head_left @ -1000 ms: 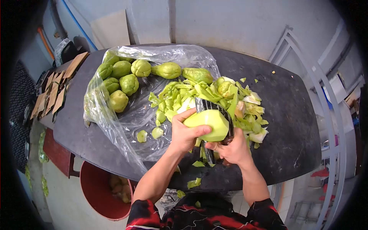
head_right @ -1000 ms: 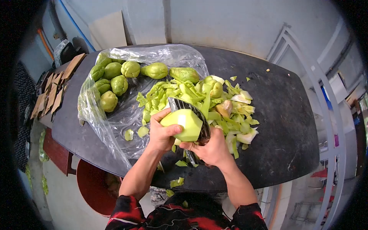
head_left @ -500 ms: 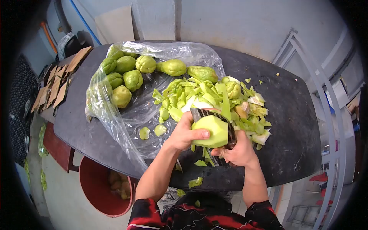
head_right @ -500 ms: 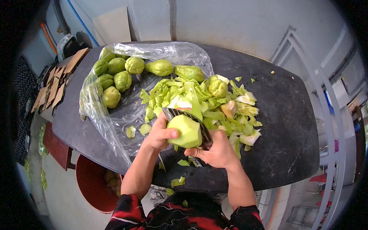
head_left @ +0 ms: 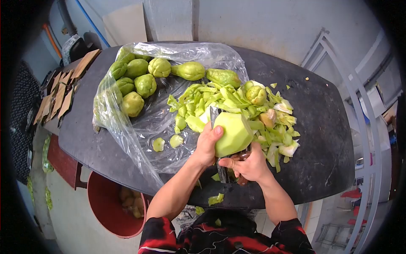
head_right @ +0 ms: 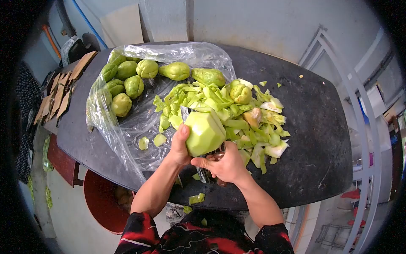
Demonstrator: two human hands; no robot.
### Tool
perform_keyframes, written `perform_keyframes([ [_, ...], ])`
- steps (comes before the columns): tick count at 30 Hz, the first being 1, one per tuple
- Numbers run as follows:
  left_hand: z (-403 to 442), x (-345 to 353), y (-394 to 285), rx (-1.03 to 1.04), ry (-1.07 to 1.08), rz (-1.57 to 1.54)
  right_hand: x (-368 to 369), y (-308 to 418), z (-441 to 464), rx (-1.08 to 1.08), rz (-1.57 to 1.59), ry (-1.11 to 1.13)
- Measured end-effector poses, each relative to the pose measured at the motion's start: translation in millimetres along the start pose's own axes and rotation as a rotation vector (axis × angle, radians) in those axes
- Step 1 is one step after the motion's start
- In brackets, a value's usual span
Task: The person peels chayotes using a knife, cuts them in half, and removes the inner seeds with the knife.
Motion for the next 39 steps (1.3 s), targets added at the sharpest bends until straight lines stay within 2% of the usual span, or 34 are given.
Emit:
perform_keyframes([
  [6,-0.1,-3.8,11.0,-0.05,-0.1,0.135,-3.2,0.7,4.2,-0.004,0.006,0.033],
  [9,3.2,-3.0,20.6,-0.137,-0.011,0.04,-2.3,-8.7,7.8,0.045,0.0,0.08],
  [11,6.0,-3.3,16.3,-0.165,-0.148,-0.161,-4.6,-12.3,11.7,0.089,0.14,0.085],
  [12,9.0,-0.7,13.7,-0.162,-0.143,-0.162,-5.8,-10.1,12.4,0.085,0.137,0.083],
  [14,12.5,-8.6,1.9,-0.071,-0.257,-0.266,-11.0,-9.4,13.3,0.122,0.274,0.02],
  [20,16.7,-16.5,-29.6,0.049,-0.161,-0.511,-50.3,-32.2,25.7,0.272,0.461,-0.193],
  [23,16.8,-18.0,-41.1,0.087,-0.114,-0.556,-60.3,-27.0,36.0,0.242,0.419,-0.248],
  [26,15.4,-28.8,-47.6,0.155,-0.203,-0.537,-64.9,-24.3,41.9,0.241,0.412,-0.301],
  [29,16.0,-31.4,-43.9,0.091,-0.229,-0.557,-69.9,-22.7,44.3,0.231,0.367,-0.333],
  [32,18.3,-32.1,-41.1,0.041,-0.191,-0.636,-83.9,-16.4,43.1,0.196,0.228,-0.381],
  [35,15.5,-30.1,-40.1,0.001,-0.252,-0.637,-102.7,4.9,41.7,0.035,-0.1,-0.471],
  [39,20.7,-35.4,-39.5,0.032,-0.248,-0.613,-108.3,18.8,40.3,-0.004,-0.233,-0.515],
])
Point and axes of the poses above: each hand's wrist, its own z-axis towards the middle knuckle, its own x-axis out of the palm, y = z × x, the point moved 9 cm from there along z, towards the middle knuckle, and after that the axes turned 5 degrees about -y, right-handed, at the moved point
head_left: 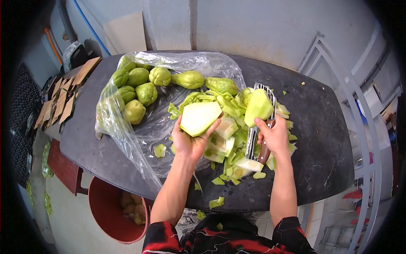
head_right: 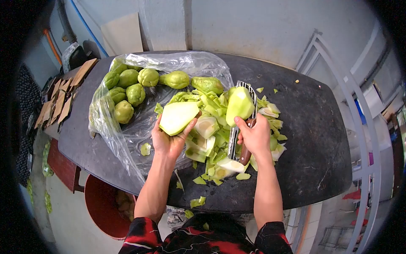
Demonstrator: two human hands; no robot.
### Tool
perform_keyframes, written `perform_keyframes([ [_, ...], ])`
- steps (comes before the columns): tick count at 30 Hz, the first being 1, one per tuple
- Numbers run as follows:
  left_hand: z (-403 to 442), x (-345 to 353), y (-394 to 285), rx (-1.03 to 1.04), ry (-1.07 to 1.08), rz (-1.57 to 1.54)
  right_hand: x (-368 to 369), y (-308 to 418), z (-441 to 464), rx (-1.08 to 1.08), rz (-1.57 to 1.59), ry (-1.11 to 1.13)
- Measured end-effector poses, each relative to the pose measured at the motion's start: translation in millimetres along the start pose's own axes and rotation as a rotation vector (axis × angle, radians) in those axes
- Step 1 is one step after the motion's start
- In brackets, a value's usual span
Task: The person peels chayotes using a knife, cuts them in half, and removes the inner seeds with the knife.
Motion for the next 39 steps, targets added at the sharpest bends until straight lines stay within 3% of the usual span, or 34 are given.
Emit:
perform_keyframes([
  [6,1.1,6.9,1.7,-0.074,0.114,-0.032,-17.9,11.3,-1.7,-0.013,0.004,-0.143],
  [8,-4.6,20.8,4.0,-0.083,0.25,0.039,-25.2,17.5,-4.5,-0.051,0.042,-0.188],
  [13,0.3,-1.8,5.9,-0.077,0.029,0.069,-36.6,29.8,-21.6,-0.183,0.166,-0.209],
  [19,4.8,-10.7,13.6,-0.116,0.038,0.05,14.2,-4.2,-42.0,0.072,0.468,0.283],
  [23,1.9,-5.1,11.6,-0.049,0.034,0.116,44.2,-17.4,-56.2,0.2,0.467,0.456],
  [29,1.5,4.3,5.7,0.002,0.244,0.115,61.3,-22.6,-65.5,0.214,0.384,0.57],
  [36,-8.6,16.4,2.1,0.038,0.209,0.099,63.1,-14.0,-73.3,0.145,0.276,0.67],
  [39,-10.6,21.4,1.7,0.033,0.29,0.137,62.3,-19.4,-71.4,0.144,0.269,0.657],
])
Point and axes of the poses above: each hand's wrist, its own z-axis towards the middle knuckle, its own x-axis out of the palm, y = z × x, the point moved 9 cm from there along z, towards the middle knuckle, and after that the axes turned 5 degrees about -y, right-handed, at the moved point
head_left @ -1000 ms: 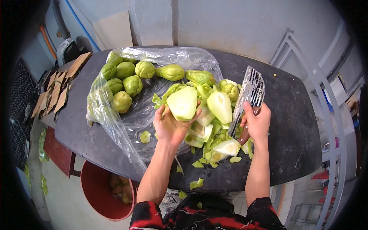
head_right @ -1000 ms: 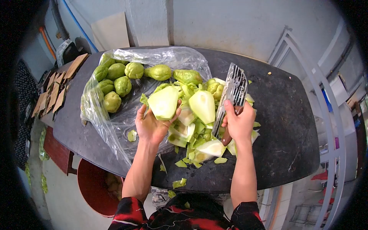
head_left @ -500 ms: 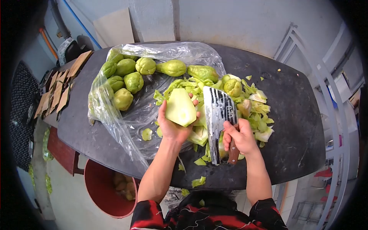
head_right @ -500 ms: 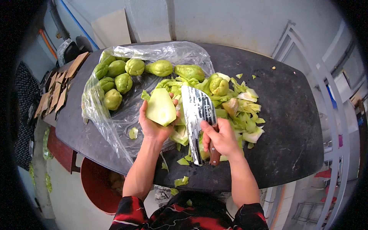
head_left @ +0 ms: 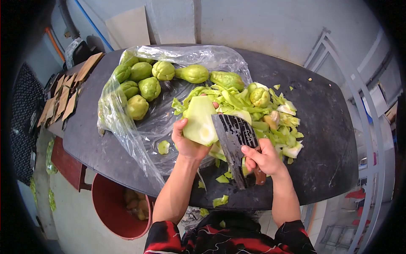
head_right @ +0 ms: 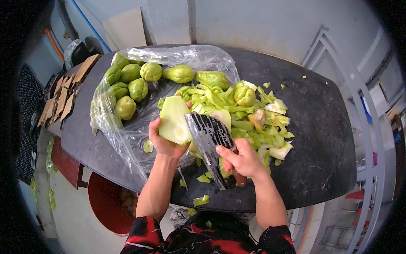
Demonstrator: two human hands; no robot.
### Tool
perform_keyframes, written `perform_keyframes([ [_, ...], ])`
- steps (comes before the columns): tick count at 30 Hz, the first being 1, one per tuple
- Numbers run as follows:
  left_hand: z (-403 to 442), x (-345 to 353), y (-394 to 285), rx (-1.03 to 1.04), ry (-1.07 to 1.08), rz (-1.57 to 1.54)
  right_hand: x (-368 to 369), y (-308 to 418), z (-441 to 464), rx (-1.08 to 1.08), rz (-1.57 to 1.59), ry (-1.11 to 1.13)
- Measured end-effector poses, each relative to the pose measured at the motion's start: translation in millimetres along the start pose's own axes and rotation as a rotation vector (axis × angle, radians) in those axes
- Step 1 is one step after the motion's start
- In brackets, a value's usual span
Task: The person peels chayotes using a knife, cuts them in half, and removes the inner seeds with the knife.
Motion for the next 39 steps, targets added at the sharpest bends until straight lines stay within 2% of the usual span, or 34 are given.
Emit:
perform_keyframes([
  [5,-0.6,4.9,-3.4,-0.035,0.089,-0.006,-6.8,4.6,-2.2,0.0,-0.006,-0.035],
  [18,-6.6,13.6,14.7,-0.011,0.07,0.07,5.4,1.5,0.9,0.012,0.088,-0.033],
  [21,-13.4,11.2,26.2,-0.014,-0.019,0.051,8.3,4.0,1.9,-0.015,0.153,-0.084],
  [26,-22.3,-12.0,49.8,-0.131,-0.113,0.217,-0.7,9.5,1.0,-0.07,0.172,-0.126],
  [33,-16.3,-4.4,29.8,-0.06,-0.174,0.253,-10.4,15.9,-5.7,-0.057,0.169,-0.117],
  [35,-11.5,22.3,-3.6,0.155,0.016,0.23,-20.9,27.3,-10.5,-0.136,0.042,-0.194],
  [36,-10.2,21.8,-6.1,0.164,0.021,0.236,-13.6,32.0,-14.6,-0.145,0.044,-0.186],
  [38,-16.4,13.7,-37.2,0.55,-0.076,0.412,0.7,58.0,-32.4,-0.337,-0.549,-0.397],
  [39,-22.1,21.6,-44.8,0.719,-0.013,0.511,20.6,73.9,-40.2,-0.541,-0.673,-0.441],
])
Point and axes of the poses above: each hand's wrist, its own z-axis towards the middle knuckle, its own x-axis out of the palm, y = z × x, the point moved 9 cm from there along z, towards the middle knuckle, and after that the axes turned 5 degrees about -y, right-handed, at the moved point
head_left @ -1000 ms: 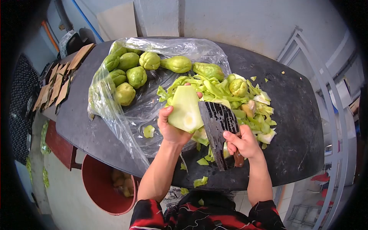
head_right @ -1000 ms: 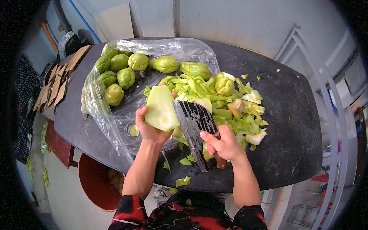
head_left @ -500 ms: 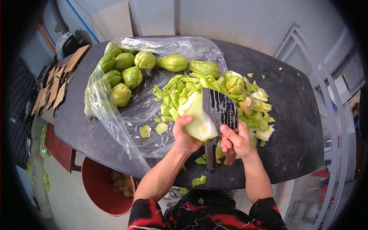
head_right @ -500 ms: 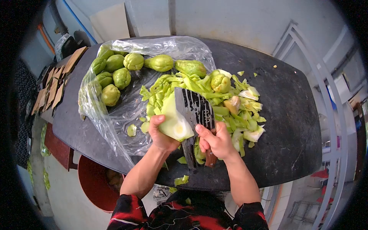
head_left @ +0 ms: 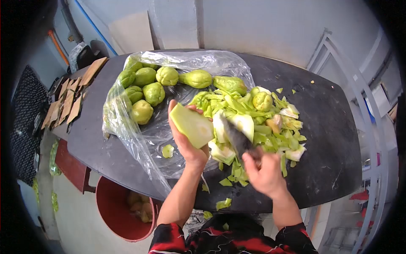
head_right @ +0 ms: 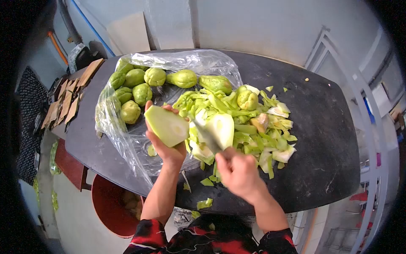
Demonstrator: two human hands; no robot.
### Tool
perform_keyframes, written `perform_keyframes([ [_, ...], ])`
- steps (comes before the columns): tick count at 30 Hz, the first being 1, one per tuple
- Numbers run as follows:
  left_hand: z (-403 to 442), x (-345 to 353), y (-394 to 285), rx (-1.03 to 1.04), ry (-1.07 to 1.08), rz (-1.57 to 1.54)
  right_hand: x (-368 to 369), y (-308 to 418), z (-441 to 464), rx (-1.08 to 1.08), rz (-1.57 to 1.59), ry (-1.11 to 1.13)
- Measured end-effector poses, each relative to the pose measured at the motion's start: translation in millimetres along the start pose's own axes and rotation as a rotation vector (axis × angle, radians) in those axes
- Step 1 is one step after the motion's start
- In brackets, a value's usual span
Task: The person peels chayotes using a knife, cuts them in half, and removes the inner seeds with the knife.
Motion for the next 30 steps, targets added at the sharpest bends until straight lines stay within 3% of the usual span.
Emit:
perform_keyframes([
  [1,1.3,0.7,-1.6,0.003,0.005,0.008,10.0,11.3,-7.0,-0.101,0.0,0.023],
  [3,-0.7,1.3,-23.0,0.222,-0.043,0.196,19.3,32.5,-20.2,-0.312,-0.069,0.019],
  [5,-4.3,1.5,-24.5,0.225,-0.08,0.166,25.8,35.4,-24.6,-0.3,-0.095,0.047],
  [8,-15.8,-16.3,20.1,-0.239,-0.26,-0.006,33.4,31.9,-21.7,-0.273,-0.099,0.056],
  [9,-17.7,-13.7,20.7,-0.241,-0.259,-0.006,33.1,28.9,-19.7,-0.256,-0.073,0.033],
  [11,-33.6,-5.7,54.2,-0.61,-0.333,-0.282,34.4,26.5,-19.0,-0.244,-0.072,0.035],
  [15,-54.0,9.0,69.6,-0.807,-0.197,-0.455,33.5,29.7,-19.3,-0.283,-0.087,0.014],
  [17,-49.6,-0.5,70.5,-0.765,-0.2,-0.438,31.8,30.6,-18.3,-0.295,-0.087,0.013],
  [22,-14.0,-15.6,37.3,-0.425,-0.162,-0.406,31.6,51.0,-27.8,-0.453,-0.292,0.04],
  [27,1.6,-11.7,0.7,-0.106,-0.056,-0.234,33.0,56.6,-31.4,-0.526,-0.291,0.038],
  [30,-1.6,-6.5,-2.6,-0.064,-0.04,-0.227,37.3,57.6,-32.5,-0.539,-0.303,0.055],
])
Point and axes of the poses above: each hand's wrist, its own z-axis towards the middle knuckle, its own x-axis out of the palm, y = z × x, the point moved 9 cm from there along z, towards the middle knuckle, and after that the axes turned 5 degrees about -y, right-handed, at the moved point
